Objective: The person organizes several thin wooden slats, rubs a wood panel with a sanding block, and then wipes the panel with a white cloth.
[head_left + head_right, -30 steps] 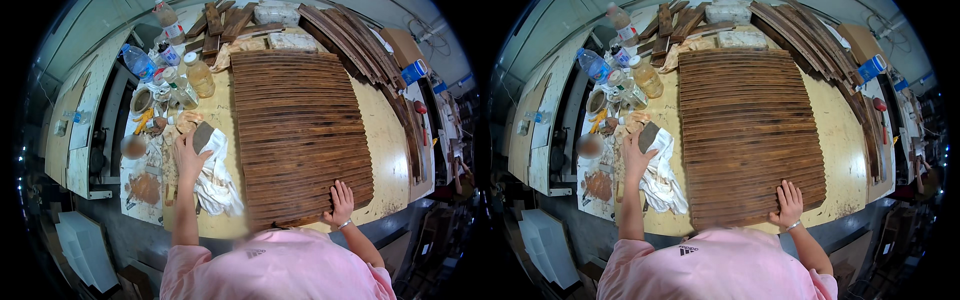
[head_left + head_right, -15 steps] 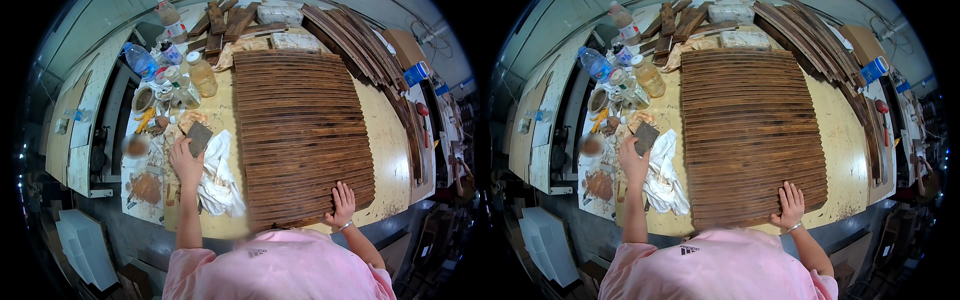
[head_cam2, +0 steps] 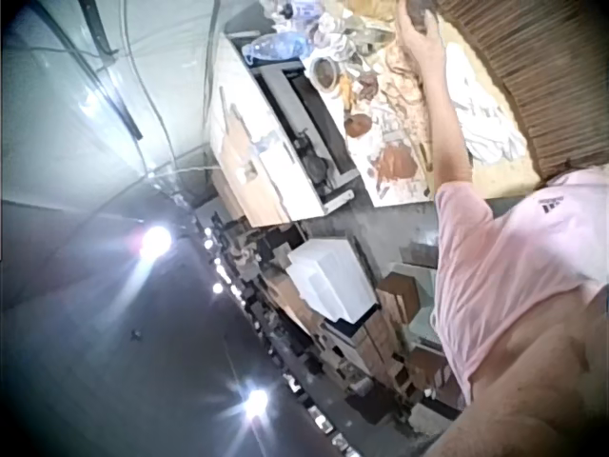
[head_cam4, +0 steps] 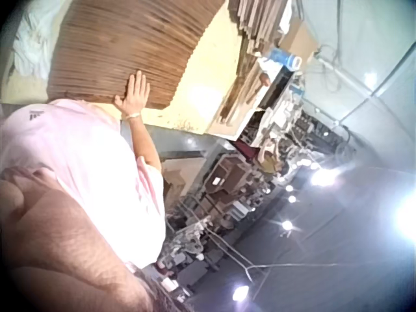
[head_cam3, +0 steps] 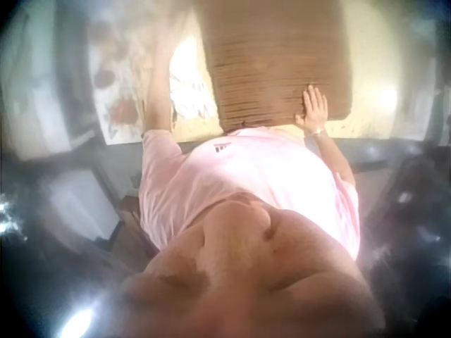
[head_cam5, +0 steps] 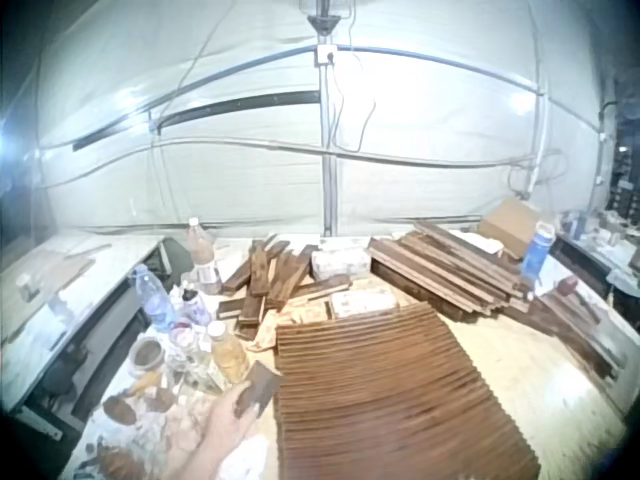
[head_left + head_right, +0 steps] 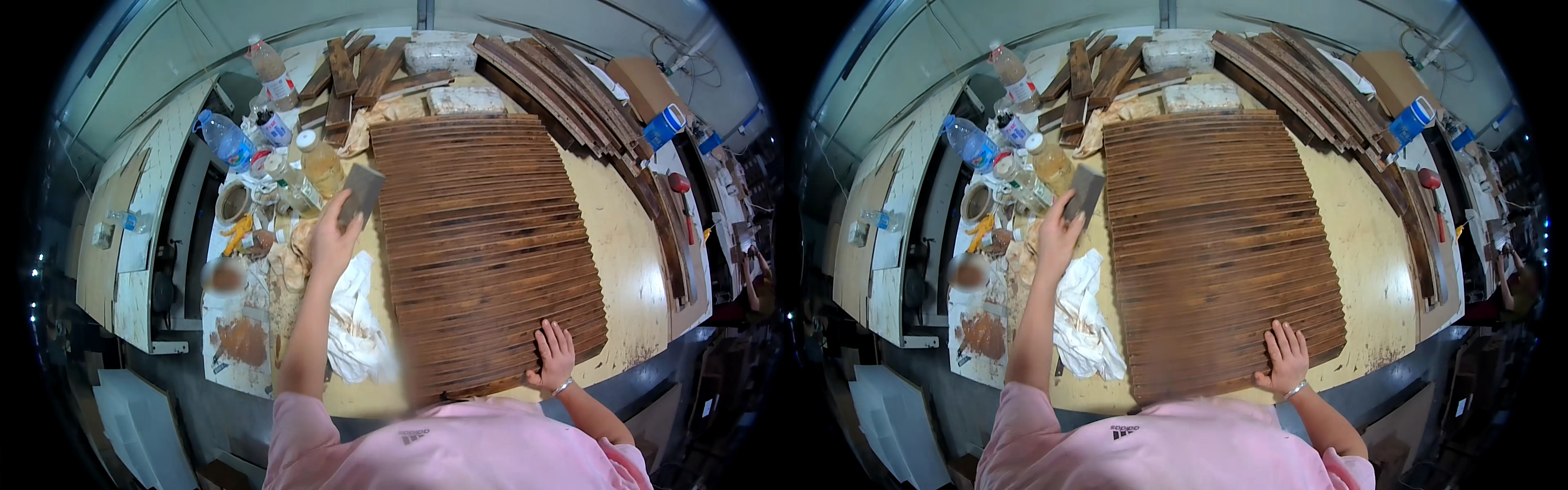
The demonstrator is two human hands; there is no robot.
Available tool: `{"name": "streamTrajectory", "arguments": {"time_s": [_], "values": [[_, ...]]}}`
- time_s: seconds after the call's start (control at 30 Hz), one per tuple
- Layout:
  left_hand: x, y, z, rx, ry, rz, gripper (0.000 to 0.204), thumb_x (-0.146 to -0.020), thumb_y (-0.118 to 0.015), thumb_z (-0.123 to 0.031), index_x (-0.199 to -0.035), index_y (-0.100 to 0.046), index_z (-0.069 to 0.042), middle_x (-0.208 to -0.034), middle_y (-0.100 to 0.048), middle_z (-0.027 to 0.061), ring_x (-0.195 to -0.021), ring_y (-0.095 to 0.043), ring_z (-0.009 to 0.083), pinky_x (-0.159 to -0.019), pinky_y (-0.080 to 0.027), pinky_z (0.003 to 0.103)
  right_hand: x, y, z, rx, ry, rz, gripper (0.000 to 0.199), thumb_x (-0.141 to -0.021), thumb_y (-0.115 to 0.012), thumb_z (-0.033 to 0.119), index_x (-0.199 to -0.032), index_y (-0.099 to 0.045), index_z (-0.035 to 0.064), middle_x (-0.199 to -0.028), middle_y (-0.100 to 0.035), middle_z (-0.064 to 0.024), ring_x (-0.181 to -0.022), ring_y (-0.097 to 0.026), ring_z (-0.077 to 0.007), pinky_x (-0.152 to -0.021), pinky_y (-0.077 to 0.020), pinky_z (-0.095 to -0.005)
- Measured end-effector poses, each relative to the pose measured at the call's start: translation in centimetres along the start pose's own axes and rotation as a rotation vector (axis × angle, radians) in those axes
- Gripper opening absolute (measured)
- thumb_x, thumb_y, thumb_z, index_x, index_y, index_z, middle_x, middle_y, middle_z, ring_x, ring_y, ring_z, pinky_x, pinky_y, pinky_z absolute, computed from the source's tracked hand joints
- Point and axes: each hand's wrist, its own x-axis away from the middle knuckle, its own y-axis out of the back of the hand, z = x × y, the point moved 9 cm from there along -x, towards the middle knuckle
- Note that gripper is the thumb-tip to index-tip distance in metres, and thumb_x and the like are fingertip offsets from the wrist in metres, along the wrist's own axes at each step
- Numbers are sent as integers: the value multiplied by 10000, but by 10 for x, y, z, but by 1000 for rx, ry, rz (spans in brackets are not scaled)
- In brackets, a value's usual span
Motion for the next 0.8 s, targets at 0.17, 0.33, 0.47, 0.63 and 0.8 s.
{"name": "streamTrajectory", "arguments": {"time_s": [0.17, 0.33, 0.47, 0.63, 0.8], "values": [[-111, -50, 33, -163, -94, -49, 439, -946, -575, -116, -1362, -504, 7, -1345, -555, 224, -1244, -530, 379, -1046, -413, 404, -1, 2, -1, 3, -4, 24, 779, -875, -409, 672, -1340, -547, 62, -1452, -498, -185, -1317, -484, -372, -1091, -331, -536], [-196, -60, 70, -353, -54, -122, 453, -960, -558, -147, -1393, -482, -38, -1369, -517, 235, -1252, -497, 415, -1048, -408, 456, -2, 1, 0, 5, 0, 11, 776, -878, -396, 694, -1298, -584, 69, -1411, -542, -177, -1287, -512, -357, -1081, -344, -524], [-229, -71, 104, -381, 197, -35, 473, -967, -543, -147, -1428, -458, -87, -1366, -508, 217, -1263, -479, 428, -1056, -398, 487, -5, 6, 0, 3, -2, 4, 763, -881, -393, 701, -1245, -621, 71, -1347, -591, -177, -1221, -564, -359, -1051, -373, -517], [-221, -74, 109, -466, -7, -5, 477, -967, -530, -114, -1439, -459, -114, -1366, -503, 213, -1260, -478, 440, -1070, -397, 464, -3, 6, 1, 4, 6, -8, 761, -876, -401, 699, -1232, -627, 65, -1330, -599, -183, -1206, -573, -362, -1042, -380, -518], [-187, -75, 85, -403, -45, 70, 488, -958, -536, -85, -1439, -464, -125, -1384, -486, 233, -1260, -471, 449, -1074, -393, 461, -5, 7, 2, 15, 9, -1, 769, -877, -400, 700, -1242, -620, 61, -1346, -587, -191, -1211, -569, -365, -1045, -376, -516]]}}
